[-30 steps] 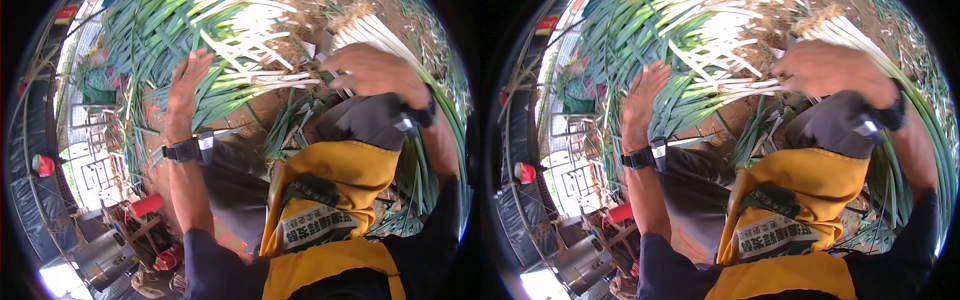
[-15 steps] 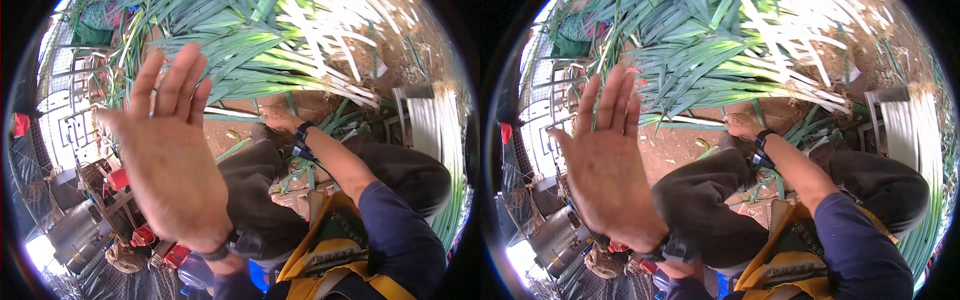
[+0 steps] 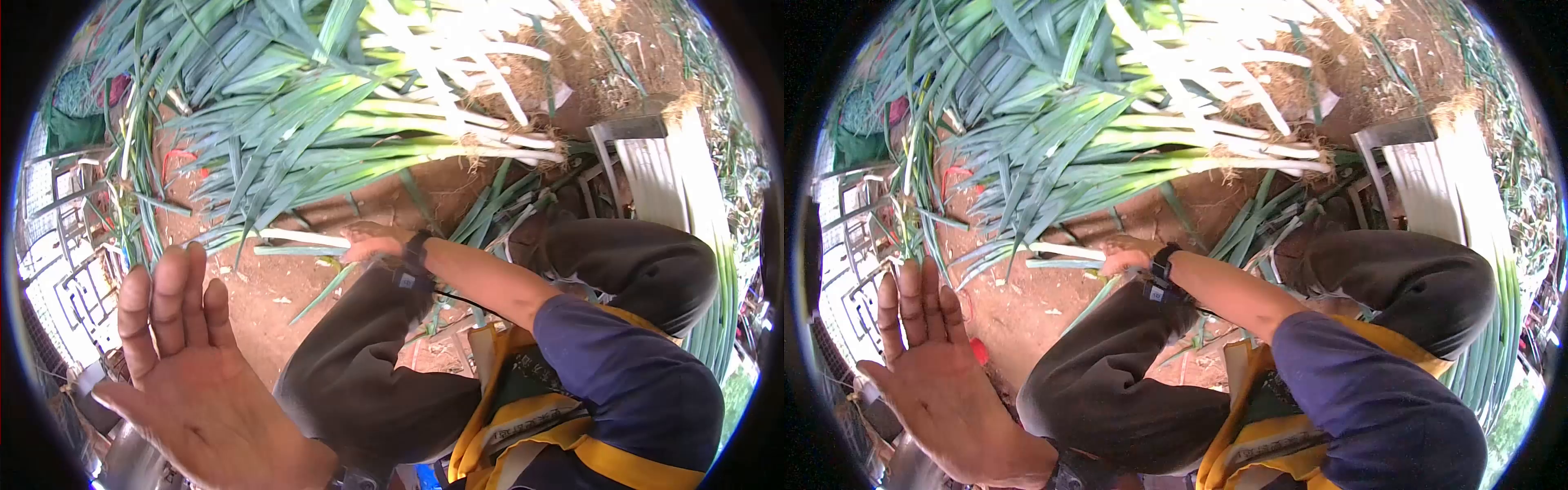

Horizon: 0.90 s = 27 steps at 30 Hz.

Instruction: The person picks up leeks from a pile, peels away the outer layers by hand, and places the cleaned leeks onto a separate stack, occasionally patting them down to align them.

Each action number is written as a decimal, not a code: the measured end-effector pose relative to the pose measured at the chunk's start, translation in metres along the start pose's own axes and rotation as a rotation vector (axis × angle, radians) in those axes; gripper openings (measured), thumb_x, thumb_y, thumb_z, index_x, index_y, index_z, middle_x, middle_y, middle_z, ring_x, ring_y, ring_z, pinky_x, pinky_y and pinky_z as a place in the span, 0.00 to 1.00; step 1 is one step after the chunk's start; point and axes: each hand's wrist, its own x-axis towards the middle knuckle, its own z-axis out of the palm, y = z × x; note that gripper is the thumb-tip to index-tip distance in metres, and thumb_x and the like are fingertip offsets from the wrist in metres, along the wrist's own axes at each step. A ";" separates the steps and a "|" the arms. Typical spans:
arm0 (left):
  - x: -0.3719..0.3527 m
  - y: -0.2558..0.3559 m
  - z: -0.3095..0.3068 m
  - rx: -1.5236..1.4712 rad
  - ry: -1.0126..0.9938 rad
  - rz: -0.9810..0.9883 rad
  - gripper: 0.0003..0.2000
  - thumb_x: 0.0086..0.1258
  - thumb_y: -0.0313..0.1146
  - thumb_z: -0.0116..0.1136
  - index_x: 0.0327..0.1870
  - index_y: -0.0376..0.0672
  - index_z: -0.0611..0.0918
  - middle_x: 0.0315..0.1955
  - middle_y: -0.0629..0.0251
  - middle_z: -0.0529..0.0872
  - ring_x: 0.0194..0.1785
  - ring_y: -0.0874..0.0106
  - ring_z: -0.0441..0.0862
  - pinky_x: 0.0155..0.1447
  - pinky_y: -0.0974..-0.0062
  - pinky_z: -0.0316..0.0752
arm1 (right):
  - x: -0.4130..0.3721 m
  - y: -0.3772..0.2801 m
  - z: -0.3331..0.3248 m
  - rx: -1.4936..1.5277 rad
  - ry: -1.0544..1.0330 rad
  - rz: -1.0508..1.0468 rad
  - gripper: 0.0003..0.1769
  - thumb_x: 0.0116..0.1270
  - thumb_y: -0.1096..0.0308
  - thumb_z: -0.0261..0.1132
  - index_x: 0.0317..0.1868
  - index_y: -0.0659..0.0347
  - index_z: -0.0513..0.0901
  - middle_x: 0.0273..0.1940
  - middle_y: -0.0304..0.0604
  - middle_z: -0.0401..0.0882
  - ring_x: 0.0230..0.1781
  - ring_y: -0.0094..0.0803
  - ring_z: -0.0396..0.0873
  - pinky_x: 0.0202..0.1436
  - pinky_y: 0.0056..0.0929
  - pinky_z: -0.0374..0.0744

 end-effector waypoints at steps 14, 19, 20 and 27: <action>-0.035 -0.033 0.084 0.992 -0.366 0.321 0.22 0.83 0.46 0.51 0.64 0.35 0.79 0.57 0.54 0.85 0.66 0.65 0.77 0.71 0.66 0.68 | -0.196 -0.267 -0.315 -0.772 0.306 -0.359 0.15 0.65 0.62 0.68 0.31 0.67 0.79 0.34 0.52 0.80 0.39 0.53 0.81 0.43 0.45 0.78; -0.036 -0.069 0.126 0.983 -0.815 0.282 0.19 0.80 0.38 0.58 0.64 0.34 0.79 0.39 0.61 0.89 0.42 0.71 0.77 0.52 0.72 0.72 | -0.292 -0.396 -0.360 -0.882 0.394 -0.235 0.13 0.59 0.66 0.73 0.40 0.65 0.84 0.40 0.53 0.84 0.45 0.54 0.83 0.48 0.47 0.80; -0.038 -0.077 0.132 0.891 -0.840 0.291 0.16 0.80 0.39 0.57 0.55 0.34 0.81 0.27 0.70 0.82 0.31 0.77 0.70 0.38 0.74 0.67 | -0.309 -0.404 -0.363 -0.836 0.475 -0.251 0.14 0.58 0.66 0.74 0.41 0.65 0.85 0.41 0.53 0.84 0.45 0.55 0.83 0.49 0.48 0.80; -0.079 -0.061 0.214 0.825 -0.734 0.446 0.16 0.83 0.42 0.53 0.45 0.36 0.80 0.23 0.78 0.67 0.26 0.84 0.62 0.30 0.80 0.55 | -0.366 -0.330 -0.328 -0.154 1.199 -0.277 0.61 0.55 0.55 0.82 0.81 0.65 0.54 0.62 0.60 0.79 0.64 0.51 0.80 0.68 0.44 0.77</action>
